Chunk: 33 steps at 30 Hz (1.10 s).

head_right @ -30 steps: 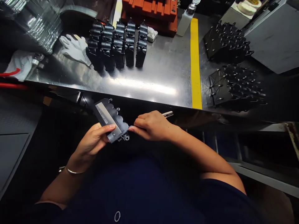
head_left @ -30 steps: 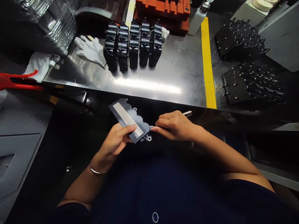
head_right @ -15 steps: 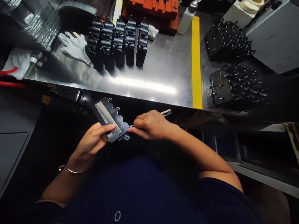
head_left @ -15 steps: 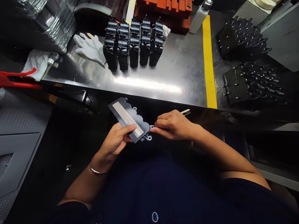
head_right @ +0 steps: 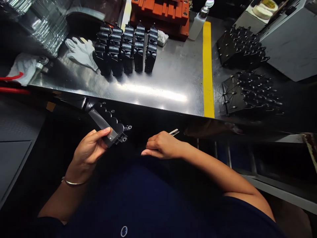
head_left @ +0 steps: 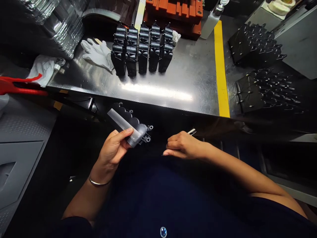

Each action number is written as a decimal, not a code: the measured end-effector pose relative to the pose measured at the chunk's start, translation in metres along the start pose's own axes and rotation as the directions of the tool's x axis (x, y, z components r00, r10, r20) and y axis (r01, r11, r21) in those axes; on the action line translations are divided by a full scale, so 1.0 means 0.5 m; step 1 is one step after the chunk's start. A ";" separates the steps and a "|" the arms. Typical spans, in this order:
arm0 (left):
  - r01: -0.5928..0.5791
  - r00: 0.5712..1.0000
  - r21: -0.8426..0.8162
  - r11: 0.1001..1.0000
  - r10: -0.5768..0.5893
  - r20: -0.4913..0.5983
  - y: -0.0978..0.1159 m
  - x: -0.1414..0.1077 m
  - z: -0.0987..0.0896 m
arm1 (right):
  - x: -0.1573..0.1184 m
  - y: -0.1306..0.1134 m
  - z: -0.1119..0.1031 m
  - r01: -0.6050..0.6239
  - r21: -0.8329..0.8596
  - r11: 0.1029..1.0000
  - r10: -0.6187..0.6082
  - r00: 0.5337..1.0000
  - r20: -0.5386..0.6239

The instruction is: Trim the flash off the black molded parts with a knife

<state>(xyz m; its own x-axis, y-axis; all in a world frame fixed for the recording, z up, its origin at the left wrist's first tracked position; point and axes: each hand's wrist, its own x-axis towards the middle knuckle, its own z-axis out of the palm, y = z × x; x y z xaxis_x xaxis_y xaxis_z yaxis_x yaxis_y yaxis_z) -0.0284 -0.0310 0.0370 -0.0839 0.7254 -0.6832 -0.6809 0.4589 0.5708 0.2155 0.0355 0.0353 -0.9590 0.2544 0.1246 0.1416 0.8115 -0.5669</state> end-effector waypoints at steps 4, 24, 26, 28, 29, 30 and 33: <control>0.237 0.966 0.008 0.972 -0.236 0.109 -0.004 -0.003 0.004 | 0.028 0.002 -0.019 0.047 -0.182 0.982 -0.100 0.950 -0.297; -0.436 0.898 0.489 0.755 0.337 0.282 -0.007 -0.014 -0.006 | 0.065 -0.022 -0.009 -0.260 0.409 0.875 0.411 0.845 -0.343; -0.428 0.896 0.499 0.753 0.283 0.342 -0.005 -0.017 0.002 | 0.059 -0.022 -0.009 -0.208 0.377 0.903 0.340 0.882 -0.326; -0.429 0.890 0.505 0.749 0.254 0.380 -0.005 -0.018 0.009 | 0.054 -0.022 -0.010 -0.150 0.342 0.928 0.261 0.915 -0.308; -0.429 0.888 0.508 0.747 0.245 0.390 -0.005 -0.018 0.012 | 0.053 -0.021 -0.011 -0.125 0.328 0.936 0.228 0.927 -0.297; -0.428 0.886 0.510 0.746 0.237 0.398 -0.005 -0.017 0.013 | 0.052 -0.020 -0.013 -0.109 0.315 0.943 0.203 0.937 -0.283; -0.422 0.883 0.515 0.746 0.212 0.418 -0.006 -0.017 0.014 | 0.053 -0.017 -0.017 -0.115 0.281 0.953 0.186 0.953 -0.241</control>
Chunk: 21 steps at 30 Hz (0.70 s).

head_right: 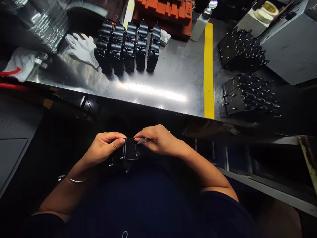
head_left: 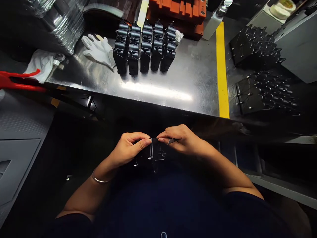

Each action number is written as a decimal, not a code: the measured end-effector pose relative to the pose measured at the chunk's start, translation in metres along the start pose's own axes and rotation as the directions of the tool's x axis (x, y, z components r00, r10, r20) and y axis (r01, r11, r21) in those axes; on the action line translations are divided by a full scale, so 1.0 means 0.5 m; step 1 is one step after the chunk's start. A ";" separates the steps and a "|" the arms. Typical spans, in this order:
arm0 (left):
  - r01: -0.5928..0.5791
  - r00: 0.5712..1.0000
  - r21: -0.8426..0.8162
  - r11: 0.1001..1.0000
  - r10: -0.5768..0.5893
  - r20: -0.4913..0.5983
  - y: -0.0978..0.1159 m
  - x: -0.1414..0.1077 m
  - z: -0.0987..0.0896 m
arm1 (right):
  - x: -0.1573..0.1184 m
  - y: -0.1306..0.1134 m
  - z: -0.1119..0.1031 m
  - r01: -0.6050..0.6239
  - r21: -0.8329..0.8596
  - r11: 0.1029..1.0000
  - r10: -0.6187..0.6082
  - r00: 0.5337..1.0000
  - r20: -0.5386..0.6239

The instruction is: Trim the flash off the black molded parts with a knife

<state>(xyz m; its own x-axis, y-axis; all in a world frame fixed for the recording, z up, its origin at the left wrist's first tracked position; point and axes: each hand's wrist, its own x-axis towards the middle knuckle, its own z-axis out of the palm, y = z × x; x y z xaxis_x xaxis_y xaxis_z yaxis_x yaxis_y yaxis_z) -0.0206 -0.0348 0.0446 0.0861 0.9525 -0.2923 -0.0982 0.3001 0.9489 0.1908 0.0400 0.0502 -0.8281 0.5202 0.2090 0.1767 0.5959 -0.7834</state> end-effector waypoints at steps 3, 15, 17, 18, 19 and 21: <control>0.023 1.000 -0.016 1.000 -0.023 0.013 -0.001 -0.001 -0.001 | 0.005 0.005 0.003 -0.052 -0.021 0.998 0.052 0.999 0.008; -0.059 0.977 -0.023 0.998 0.053 -0.208 -0.013 -0.004 0.004 | -0.014 -0.019 0.034 -0.100 0.095 0.990 0.116 0.976 -0.185; -0.065 0.977 -0.024 0.998 0.058 -0.206 -0.013 -0.004 0.005 | -0.013 -0.019 0.038 -0.068 0.072 0.995 0.082 0.974 -0.212; -0.066 0.977 -0.022 0.998 0.060 -0.206 -0.013 -0.004 0.006 | -0.012 -0.019 0.038 -0.057 0.060 0.997 0.068 0.974 -0.214; -0.068 0.976 -0.017 0.998 0.063 -0.206 -0.014 -0.004 0.006 | -0.011 -0.019 0.038 -0.044 0.047 0.998 0.054 0.975 -0.217; -0.075 0.974 -0.009 0.997 0.071 -0.213 -0.017 -0.005 0.005 | -0.010 -0.021 0.036 -0.015 0.037 0.999 0.022 0.979 -0.204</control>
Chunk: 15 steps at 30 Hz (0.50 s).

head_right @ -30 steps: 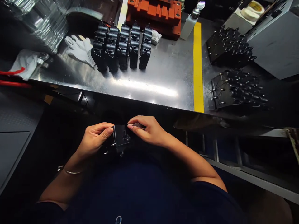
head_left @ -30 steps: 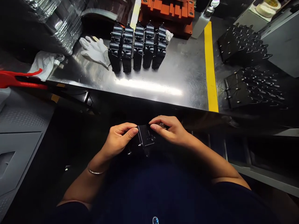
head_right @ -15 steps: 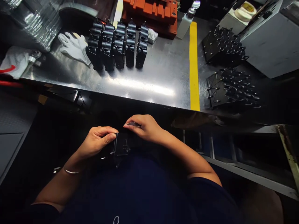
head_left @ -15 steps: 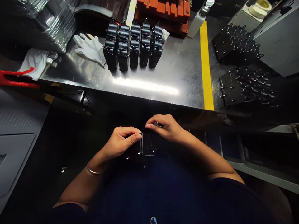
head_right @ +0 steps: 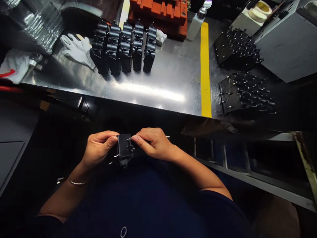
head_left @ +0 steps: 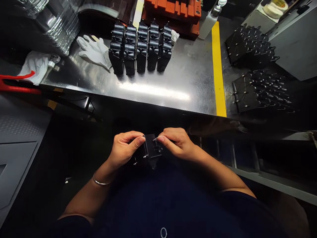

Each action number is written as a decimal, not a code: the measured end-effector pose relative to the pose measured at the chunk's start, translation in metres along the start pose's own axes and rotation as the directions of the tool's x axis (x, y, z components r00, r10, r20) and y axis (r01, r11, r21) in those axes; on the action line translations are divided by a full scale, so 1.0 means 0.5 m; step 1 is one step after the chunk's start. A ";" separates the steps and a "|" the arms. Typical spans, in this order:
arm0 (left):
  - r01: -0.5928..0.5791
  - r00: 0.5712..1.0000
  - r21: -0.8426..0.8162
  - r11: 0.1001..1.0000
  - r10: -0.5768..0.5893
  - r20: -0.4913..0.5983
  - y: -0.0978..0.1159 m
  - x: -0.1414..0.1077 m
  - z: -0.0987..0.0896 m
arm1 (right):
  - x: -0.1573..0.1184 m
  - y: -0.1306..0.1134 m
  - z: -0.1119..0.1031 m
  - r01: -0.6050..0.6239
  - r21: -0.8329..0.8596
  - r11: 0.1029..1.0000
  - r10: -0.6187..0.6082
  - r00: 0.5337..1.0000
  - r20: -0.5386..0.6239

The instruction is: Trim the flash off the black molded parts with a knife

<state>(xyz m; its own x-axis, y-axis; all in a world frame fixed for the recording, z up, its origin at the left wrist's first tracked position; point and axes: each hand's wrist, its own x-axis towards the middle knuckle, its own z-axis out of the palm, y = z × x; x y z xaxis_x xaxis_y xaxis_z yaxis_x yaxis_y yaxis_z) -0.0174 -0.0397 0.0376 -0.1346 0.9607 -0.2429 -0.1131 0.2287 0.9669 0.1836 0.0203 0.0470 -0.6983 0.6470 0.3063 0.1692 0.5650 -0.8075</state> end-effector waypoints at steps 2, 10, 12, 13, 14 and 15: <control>-0.012 1.000 -0.002 1.000 0.012 -0.011 -0.002 -0.001 -0.001 | 0.001 -0.002 -0.005 0.016 0.020 1.000 -0.016 0.999 0.042; -0.106 0.994 0.061 0.993 0.107 -0.010 -0.005 0.000 0.000 | -0.003 -0.005 -0.016 0.011 0.140 0.990 -0.018 0.999 0.044; -0.126 0.992 0.069 0.990 0.128 -0.017 -0.010 0.002 -0.002 | -0.005 -0.003 -0.010 0.053 0.065 0.996 -0.053 0.999 -0.006; -0.134 0.991 0.071 0.988 0.136 -0.013 -0.012 0.002 -0.003 | -0.006 -0.002 -0.008 0.071 0.038 0.997 -0.071 0.997 -0.016; -0.146 0.989 0.071 0.987 0.147 -0.006 -0.015 0.003 -0.004 | -0.006 -0.001 -0.005 0.086 0.021 0.996 -0.086 0.996 -0.019; -0.154 0.988 0.071 0.985 0.155 -0.001 -0.017 0.003 -0.004 | -0.007 -0.001 -0.004 0.095 0.009 0.995 -0.095 0.995 -0.019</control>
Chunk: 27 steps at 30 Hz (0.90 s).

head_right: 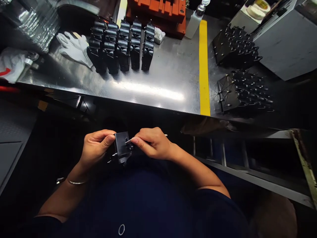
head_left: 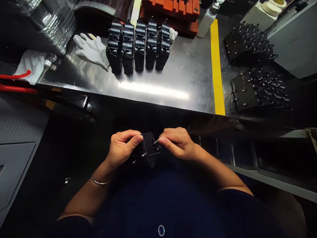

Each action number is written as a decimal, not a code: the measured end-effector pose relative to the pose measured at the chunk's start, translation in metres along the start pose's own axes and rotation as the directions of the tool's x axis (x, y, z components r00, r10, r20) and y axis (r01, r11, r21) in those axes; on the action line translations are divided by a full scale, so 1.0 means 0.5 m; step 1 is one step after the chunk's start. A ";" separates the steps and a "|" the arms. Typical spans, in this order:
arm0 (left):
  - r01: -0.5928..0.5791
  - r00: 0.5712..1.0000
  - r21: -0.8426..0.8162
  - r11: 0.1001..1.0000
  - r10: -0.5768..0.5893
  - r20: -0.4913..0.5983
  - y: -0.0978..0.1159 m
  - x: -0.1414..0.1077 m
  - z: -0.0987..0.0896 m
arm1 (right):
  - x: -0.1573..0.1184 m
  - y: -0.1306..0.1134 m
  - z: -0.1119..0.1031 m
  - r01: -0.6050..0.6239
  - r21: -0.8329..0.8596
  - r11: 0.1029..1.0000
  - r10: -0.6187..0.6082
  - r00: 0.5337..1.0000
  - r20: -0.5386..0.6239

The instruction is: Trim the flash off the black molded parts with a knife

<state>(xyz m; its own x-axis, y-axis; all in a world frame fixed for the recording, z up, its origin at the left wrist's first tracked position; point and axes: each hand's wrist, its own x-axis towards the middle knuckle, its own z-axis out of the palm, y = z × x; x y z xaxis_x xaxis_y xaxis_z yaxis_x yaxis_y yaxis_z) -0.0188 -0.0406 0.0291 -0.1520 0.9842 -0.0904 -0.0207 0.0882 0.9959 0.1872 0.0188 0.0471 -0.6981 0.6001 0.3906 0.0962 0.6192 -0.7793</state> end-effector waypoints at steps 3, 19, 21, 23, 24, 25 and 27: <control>-0.016 1.000 -0.001 1.000 0.016 0.000 -0.003 -0.002 0.000 | -0.001 0.000 -0.001 0.016 -0.019 1.000 -0.016 1.000 0.002; -0.158 0.985 0.029 0.987 0.156 0.071 0.007 0.007 0.006 | 0.004 -0.004 -0.022 0.032 -0.096 0.995 -0.009 0.972 0.235; -0.132 0.990 0.023 0.991 0.130 0.061 0.004 0.006 0.009 | 0.004 -0.007 -0.020 0.058 -0.149 0.987 -0.024 0.975 0.223; -0.075 0.997 0.002 0.997 0.075 0.034 -0.001 0.004 0.014 | 0.003 -0.009 -0.019 0.083 -0.221 0.972 -0.041 0.981 0.191; -0.038 0.999 -0.016 0.999 0.038 0.011 -0.004 0.002 0.016 | 0.002 -0.009 -0.017 0.094 -0.266 0.960 -0.049 0.984 0.171; 0.000 1.000 -0.040 0.999 -0.001 -0.016 -0.007 0.001 0.019 | 0.001 -0.009 -0.015 0.101 -0.312 0.945 -0.057 0.987 0.147; 0.076 0.995 -0.102 0.992 -0.083 -0.063 -0.012 -0.003 0.026 | 0.000 -0.006 -0.009 0.112 -0.400 0.910 -0.078 0.992 0.098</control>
<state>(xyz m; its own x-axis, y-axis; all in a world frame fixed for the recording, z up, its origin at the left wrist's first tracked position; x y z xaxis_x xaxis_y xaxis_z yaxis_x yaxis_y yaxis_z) -0.0057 -0.0405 0.0233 -0.2117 0.9620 -0.1727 -0.1330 0.1467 0.9802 0.1901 0.0193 0.0519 -0.7699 0.4970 0.4003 0.2935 0.8328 -0.4694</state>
